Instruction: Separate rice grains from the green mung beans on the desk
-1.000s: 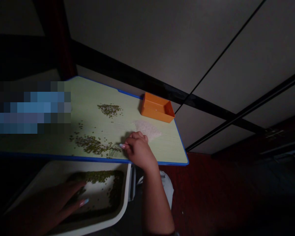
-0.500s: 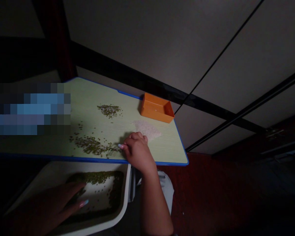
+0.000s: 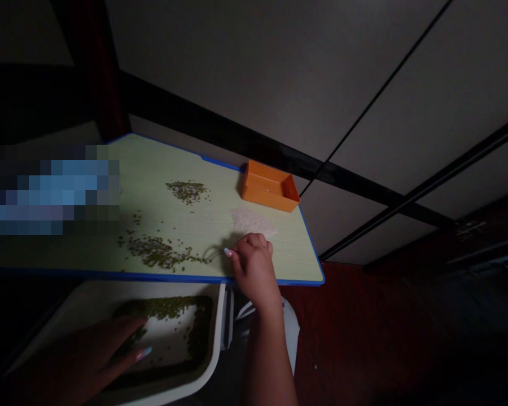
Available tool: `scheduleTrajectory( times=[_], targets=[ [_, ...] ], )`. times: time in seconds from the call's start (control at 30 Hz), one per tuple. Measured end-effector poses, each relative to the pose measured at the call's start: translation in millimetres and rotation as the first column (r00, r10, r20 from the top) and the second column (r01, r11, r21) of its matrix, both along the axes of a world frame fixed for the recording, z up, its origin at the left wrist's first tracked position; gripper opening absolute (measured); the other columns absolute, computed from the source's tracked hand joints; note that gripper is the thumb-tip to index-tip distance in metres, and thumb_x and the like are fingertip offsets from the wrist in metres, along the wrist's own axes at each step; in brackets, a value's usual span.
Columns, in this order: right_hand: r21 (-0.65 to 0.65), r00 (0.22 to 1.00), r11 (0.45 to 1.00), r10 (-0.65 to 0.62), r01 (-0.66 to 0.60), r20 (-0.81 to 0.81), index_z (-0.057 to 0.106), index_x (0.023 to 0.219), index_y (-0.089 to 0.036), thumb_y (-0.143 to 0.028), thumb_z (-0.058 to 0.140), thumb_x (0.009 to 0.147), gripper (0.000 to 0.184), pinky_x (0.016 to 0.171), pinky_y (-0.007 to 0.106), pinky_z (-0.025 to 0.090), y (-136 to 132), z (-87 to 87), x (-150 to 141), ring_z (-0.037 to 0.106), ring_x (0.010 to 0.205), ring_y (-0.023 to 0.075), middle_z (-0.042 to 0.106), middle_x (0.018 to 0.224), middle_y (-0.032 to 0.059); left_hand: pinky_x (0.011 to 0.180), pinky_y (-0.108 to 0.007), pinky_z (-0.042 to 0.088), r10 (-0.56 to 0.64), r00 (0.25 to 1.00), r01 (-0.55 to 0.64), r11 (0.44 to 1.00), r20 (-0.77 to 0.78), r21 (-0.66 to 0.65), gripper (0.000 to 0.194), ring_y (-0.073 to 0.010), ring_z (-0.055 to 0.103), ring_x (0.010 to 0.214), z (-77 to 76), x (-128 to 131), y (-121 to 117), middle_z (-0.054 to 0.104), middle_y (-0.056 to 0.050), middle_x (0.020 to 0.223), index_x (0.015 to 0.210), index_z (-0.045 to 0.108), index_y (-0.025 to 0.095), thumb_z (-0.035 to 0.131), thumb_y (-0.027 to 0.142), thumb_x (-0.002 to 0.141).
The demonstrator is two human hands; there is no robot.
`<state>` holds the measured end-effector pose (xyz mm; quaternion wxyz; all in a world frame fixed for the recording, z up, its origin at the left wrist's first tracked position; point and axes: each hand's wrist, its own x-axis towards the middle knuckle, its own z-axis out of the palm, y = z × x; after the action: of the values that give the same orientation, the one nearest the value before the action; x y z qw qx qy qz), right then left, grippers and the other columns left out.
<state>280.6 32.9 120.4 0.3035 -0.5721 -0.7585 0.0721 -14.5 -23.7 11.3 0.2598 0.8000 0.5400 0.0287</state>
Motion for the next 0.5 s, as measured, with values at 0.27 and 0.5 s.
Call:
scheduleTrajectory(
  times=[0.27, 0.5],
  targets=[
    [0.021, 0.978, 0.978, -0.205, 0.206, -0.051, 0.061, 0.076, -0.023, -0.023, 0.059, 0.099, 0.023, 0.084, 0.04, 0.042, -3.4, -10.8, 9.5, 0.055, 0.092, 0.0258, 0.064, 0.086, 0.0072, 0.097, -0.047, 0.06, -0.017, 1.0, 0.017, 1.0, -0.008, -0.016, 0.049, -0.0337, 0.077, 0.111, 0.0, 1.2, 3.8, 0.082, -0.01, 0.119, 0.121, 0.073, 0.026, 0.045, 0.051, 0.089],
    [-0.022, 0.996, 0.998, -0.059, 0.058, -0.064, 0.058, 0.075, -0.023, -0.024, 0.06, 0.099, 0.024, 0.085, 0.038, 0.042, -1.9, -8.3, -2.6, 0.057, 0.092, 0.024, 0.064, 0.086, 0.0054, 0.096, -0.046, 0.06, 0.004, 1.0, -0.004, 1.0, 0.003, 0.015, 0.045, -0.0327, 0.078, 0.109, 1.0, 2.2, 2.0, 0.083, -0.008, 0.115, 0.115, 0.074, 0.029, 0.047, 0.052, 0.086]
  ],
)
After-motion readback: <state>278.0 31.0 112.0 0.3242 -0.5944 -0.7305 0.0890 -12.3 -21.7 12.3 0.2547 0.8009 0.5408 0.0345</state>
